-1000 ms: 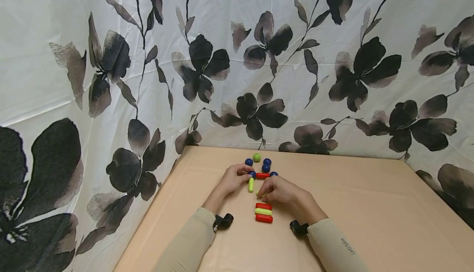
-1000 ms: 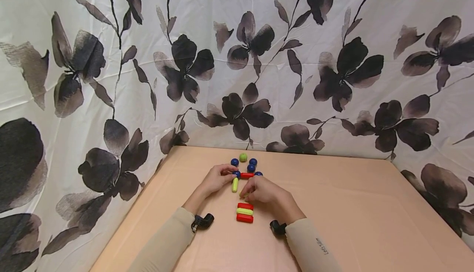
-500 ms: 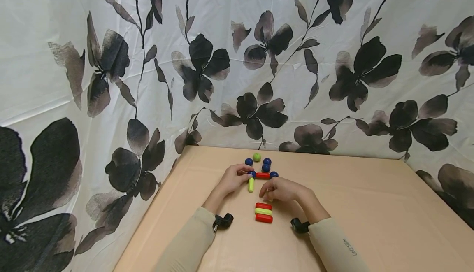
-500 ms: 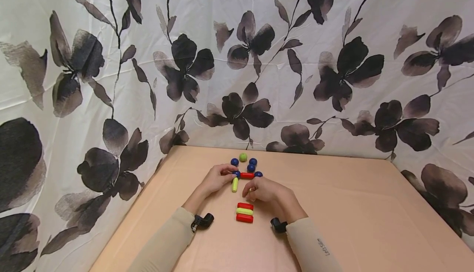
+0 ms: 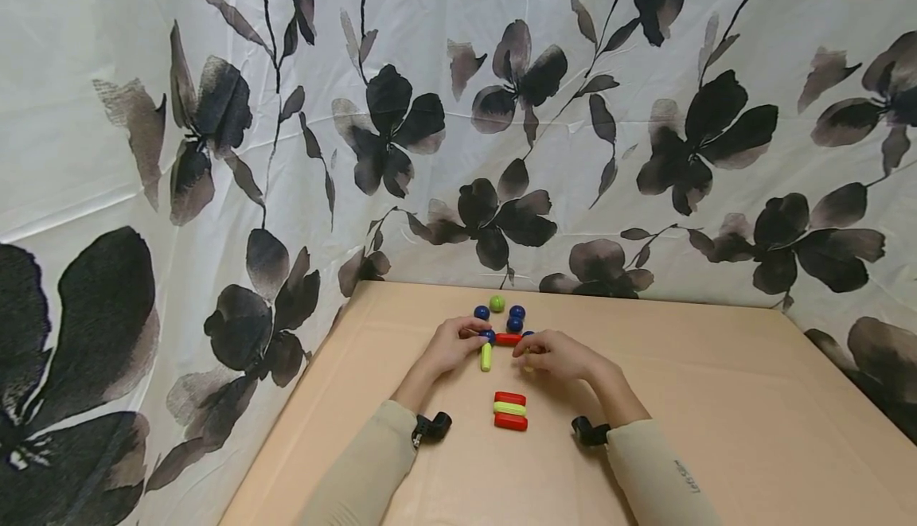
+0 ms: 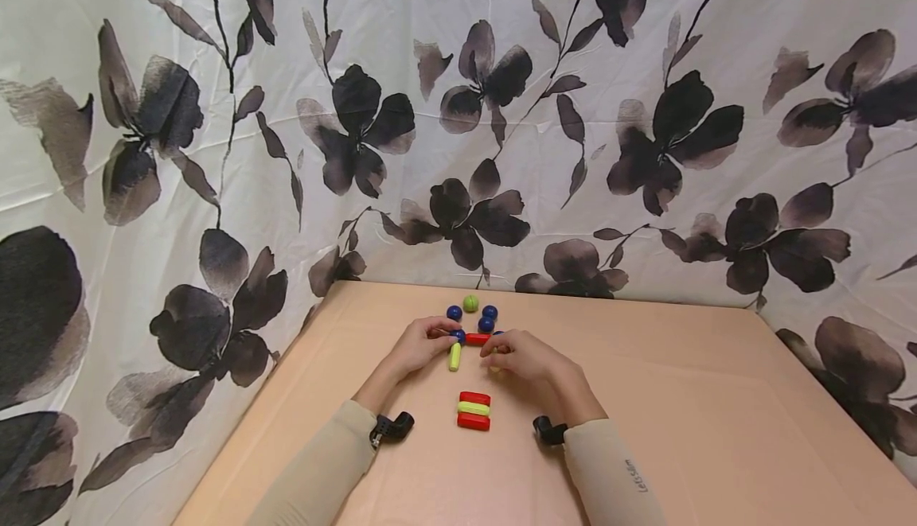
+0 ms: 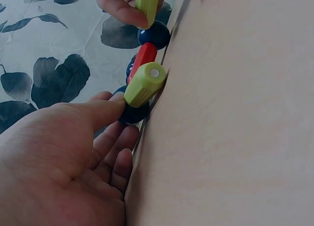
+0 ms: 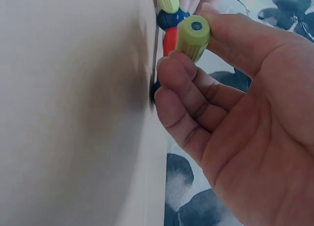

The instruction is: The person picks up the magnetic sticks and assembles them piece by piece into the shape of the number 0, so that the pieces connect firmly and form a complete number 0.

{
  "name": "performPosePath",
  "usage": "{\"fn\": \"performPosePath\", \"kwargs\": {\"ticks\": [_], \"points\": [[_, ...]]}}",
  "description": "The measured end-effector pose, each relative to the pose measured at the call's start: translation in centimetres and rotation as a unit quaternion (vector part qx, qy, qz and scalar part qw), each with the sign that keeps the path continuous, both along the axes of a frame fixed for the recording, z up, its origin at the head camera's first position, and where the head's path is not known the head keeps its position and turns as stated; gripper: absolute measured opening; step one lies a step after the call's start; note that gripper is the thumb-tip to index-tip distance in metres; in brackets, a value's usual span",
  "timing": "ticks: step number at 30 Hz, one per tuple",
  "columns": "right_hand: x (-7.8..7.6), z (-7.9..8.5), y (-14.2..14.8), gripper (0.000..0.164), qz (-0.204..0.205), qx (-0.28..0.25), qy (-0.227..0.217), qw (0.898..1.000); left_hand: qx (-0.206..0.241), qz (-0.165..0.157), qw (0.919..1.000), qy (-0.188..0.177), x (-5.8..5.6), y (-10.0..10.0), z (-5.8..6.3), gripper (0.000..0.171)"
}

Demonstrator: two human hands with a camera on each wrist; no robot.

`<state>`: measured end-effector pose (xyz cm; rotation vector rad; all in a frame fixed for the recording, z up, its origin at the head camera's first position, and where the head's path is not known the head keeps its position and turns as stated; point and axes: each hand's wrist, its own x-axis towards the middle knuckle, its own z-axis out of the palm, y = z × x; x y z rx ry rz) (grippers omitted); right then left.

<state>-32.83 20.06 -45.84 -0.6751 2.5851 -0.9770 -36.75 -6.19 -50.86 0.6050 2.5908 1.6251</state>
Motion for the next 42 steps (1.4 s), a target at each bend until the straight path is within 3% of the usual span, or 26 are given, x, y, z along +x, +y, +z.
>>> {"fn": "performPosePath", "kwargs": {"ticks": [5,12,42], "points": [[-0.3,0.0,0.8,0.023,-0.016,-0.009,0.017,1.000,-0.003,0.002,1.0000,-0.001,0.0,0.0,0.0,0.024],[-0.6,-0.1,1.6,0.022,-0.033,-0.034,0.002,0.999,-0.003,0.008,0.9999,-0.006,-0.1,0.2,0.1,0.024],[-0.7,-1.1,1.5,0.027,-0.067,-0.036,-0.026,0.997,-0.001,0.004,1.0000,0.004,-0.1,0.1,0.1,0.022]]}}
